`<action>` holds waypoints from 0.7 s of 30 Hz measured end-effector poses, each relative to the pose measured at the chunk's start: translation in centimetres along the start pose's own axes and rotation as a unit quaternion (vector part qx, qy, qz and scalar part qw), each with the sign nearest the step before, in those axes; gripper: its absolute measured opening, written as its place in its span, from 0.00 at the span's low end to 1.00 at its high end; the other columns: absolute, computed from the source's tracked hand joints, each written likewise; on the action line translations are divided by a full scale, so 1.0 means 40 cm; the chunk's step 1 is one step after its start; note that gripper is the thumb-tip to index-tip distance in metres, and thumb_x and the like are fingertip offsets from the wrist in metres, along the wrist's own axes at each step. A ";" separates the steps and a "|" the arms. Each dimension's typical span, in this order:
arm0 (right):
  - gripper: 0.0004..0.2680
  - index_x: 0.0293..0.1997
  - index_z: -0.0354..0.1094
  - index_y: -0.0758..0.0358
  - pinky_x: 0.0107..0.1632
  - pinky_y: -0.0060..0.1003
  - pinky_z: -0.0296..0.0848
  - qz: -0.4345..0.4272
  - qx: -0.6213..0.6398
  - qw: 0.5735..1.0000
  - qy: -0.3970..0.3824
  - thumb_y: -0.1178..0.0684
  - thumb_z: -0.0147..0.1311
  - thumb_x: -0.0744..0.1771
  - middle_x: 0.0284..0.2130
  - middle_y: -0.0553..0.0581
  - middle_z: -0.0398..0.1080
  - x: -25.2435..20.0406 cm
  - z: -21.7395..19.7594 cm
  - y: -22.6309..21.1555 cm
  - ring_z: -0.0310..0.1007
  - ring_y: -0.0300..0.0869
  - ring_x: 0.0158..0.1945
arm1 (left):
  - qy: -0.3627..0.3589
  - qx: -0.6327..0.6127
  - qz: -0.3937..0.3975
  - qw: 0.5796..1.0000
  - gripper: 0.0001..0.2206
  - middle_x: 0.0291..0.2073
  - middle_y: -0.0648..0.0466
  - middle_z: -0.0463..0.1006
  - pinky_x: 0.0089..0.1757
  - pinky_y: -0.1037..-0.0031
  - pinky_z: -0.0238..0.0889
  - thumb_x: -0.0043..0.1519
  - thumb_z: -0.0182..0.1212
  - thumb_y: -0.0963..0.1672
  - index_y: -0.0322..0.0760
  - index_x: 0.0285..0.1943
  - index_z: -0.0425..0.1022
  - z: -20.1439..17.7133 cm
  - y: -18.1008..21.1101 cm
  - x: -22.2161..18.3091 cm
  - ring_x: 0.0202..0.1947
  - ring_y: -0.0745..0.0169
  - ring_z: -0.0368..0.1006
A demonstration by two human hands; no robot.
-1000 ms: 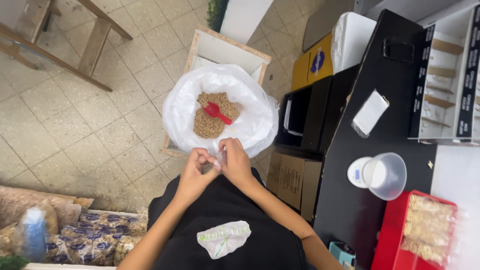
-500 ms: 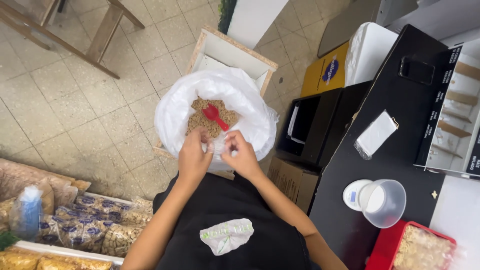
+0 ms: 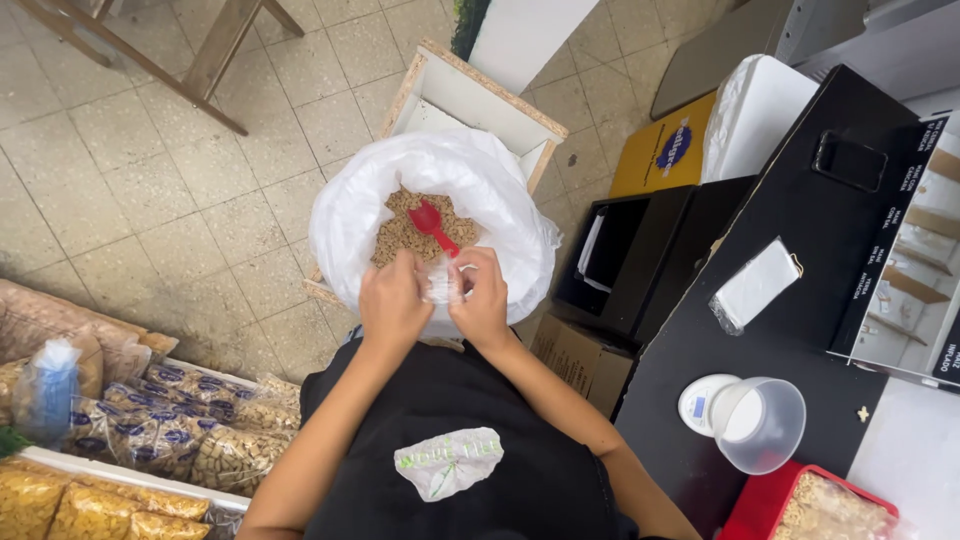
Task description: The person scoops granular food from a large sack into small clear plastic bags using a red scoop, weighs each bag on a digital scale, and places the filled bags into a red tray. The process is repeated multiple times throughout the clip.
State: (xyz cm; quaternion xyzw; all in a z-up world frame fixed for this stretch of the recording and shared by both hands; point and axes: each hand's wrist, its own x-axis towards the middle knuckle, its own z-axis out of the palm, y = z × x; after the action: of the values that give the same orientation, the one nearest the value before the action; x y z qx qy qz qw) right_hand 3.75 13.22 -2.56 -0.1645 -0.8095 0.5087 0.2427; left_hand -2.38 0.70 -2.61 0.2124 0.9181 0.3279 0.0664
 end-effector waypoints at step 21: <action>0.15 0.46 0.60 0.57 0.39 0.60 0.78 0.058 -0.192 0.968 -0.150 0.67 0.56 0.60 0.42 0.57 0.65 0.045 -0.026 -0.056 0.77 0.66 0.38 | 0.054 0.018 0.196 0.979 0.02 0.33 0.53 0.73 0.36 0.74 0.66 0.62 0.59 0.38 0.37 0.37 0.73 -0.007 0.000 -0.060 0.35 0.54 0.74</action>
State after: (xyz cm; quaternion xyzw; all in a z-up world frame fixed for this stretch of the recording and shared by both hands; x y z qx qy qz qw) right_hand 2.81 13.94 0.25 -0.1760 -0.9082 0.3761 0.0528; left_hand -0.31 -0.50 -2.44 0.3717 0.8667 0.3285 -0.0526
